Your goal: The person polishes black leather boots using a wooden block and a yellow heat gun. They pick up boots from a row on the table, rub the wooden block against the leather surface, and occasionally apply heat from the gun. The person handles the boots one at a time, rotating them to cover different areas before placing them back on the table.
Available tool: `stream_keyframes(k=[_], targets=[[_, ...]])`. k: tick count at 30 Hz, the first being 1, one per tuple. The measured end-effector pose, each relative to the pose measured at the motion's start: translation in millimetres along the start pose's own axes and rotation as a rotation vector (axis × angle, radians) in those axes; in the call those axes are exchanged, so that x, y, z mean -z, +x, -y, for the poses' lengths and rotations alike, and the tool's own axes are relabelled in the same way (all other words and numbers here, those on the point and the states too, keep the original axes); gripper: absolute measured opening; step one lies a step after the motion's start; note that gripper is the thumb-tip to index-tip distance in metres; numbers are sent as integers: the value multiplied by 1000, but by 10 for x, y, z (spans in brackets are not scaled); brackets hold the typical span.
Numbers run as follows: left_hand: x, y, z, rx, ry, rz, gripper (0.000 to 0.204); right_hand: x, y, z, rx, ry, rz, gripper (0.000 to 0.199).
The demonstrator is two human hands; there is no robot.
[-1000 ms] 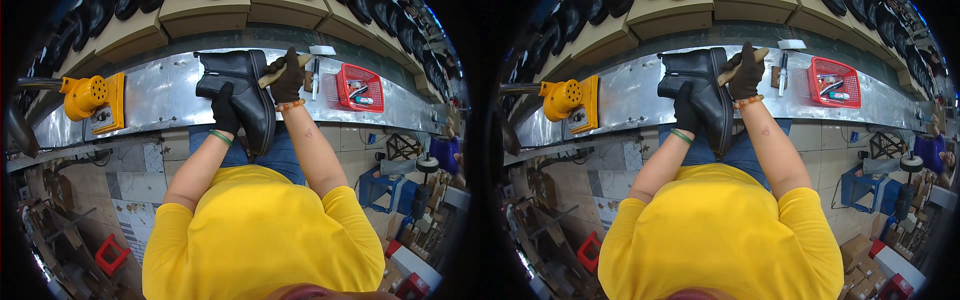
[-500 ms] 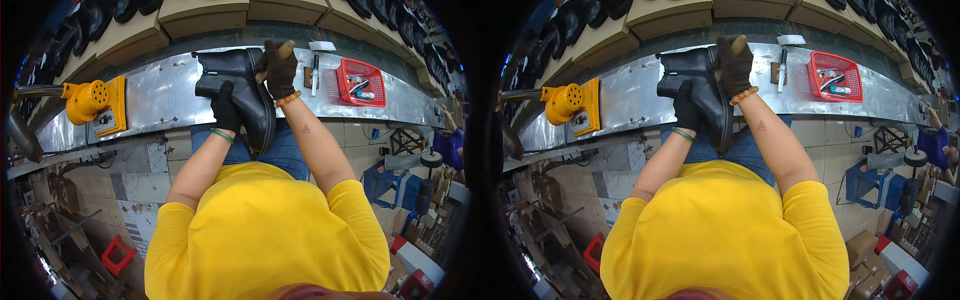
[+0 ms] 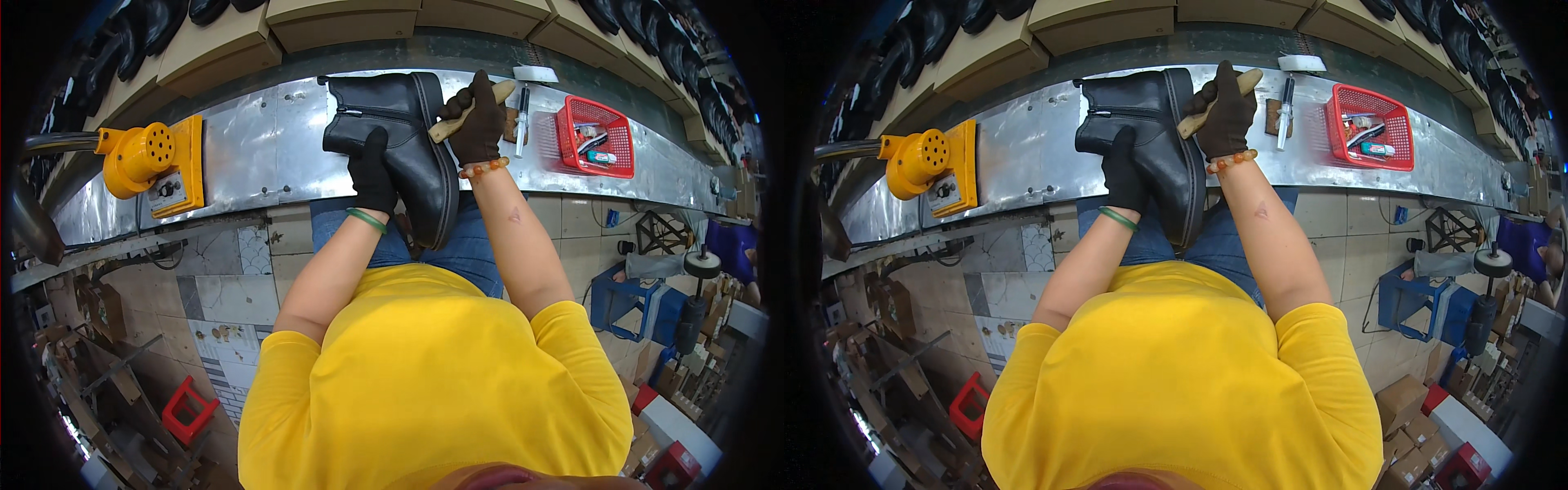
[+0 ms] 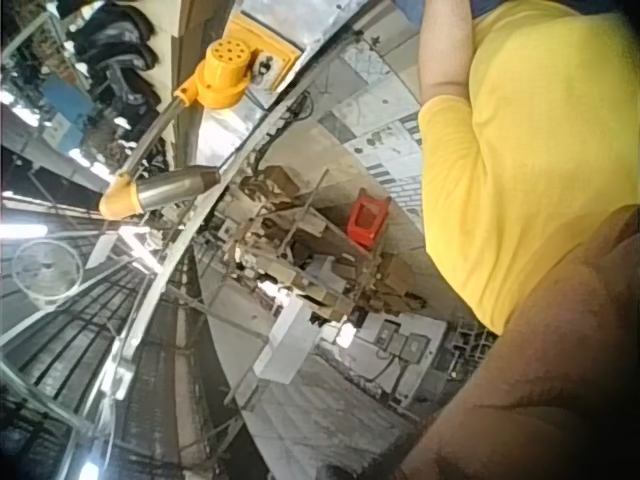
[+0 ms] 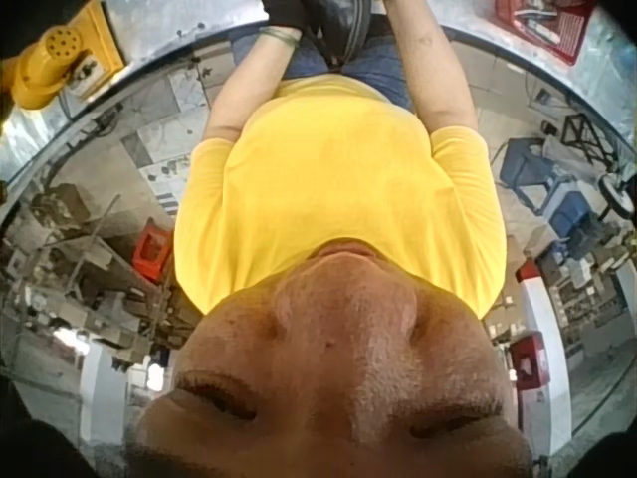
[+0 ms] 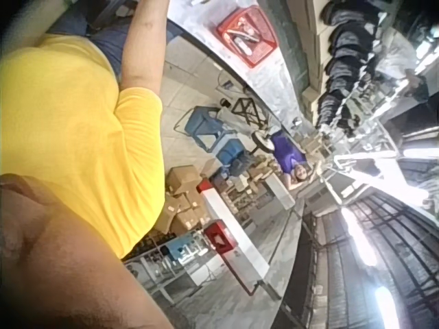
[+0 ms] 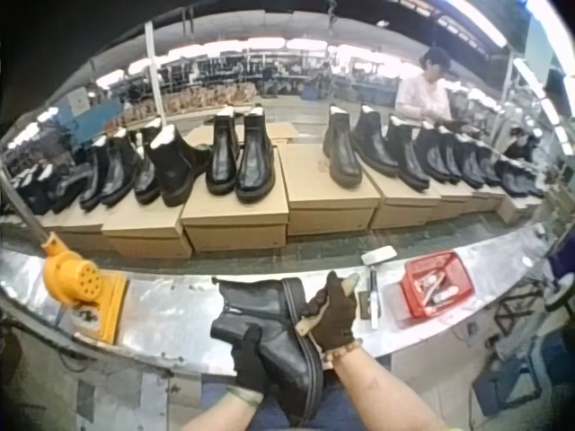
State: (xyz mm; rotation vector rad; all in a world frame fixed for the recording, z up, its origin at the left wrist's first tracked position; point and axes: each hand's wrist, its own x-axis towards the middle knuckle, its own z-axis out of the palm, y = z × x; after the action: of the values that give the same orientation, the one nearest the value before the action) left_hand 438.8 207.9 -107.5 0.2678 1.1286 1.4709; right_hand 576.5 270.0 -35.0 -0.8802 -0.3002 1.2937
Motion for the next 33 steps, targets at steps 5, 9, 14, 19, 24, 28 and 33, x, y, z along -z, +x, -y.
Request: stream_keyframes(k=[5,9,14,19,24,28,33], targets=[[-13,-32,14,-55,12,-17,46,-141,-123,9,111,-198,69,24],[-43,-54,39,-76,17,-32,40,-209,-180,-3,137,-393,155,23],[-105,-121,-54,-68,89,-33,39,-308,-198,-11,210,-527,230,21],[-80,-119,-105,-131,309,12,40,31,-18,100,138,-179,38,26],[-39,-83,-94,26,85,11,40,421,1,312,114,-111,-58,23],[24,-72,39,49,-152,136,38,713,-67,236,68,-382,-107,16],[-3,-158,-36,207,-245,236,42,1062,-108,-12,68,-481,-86,16]])
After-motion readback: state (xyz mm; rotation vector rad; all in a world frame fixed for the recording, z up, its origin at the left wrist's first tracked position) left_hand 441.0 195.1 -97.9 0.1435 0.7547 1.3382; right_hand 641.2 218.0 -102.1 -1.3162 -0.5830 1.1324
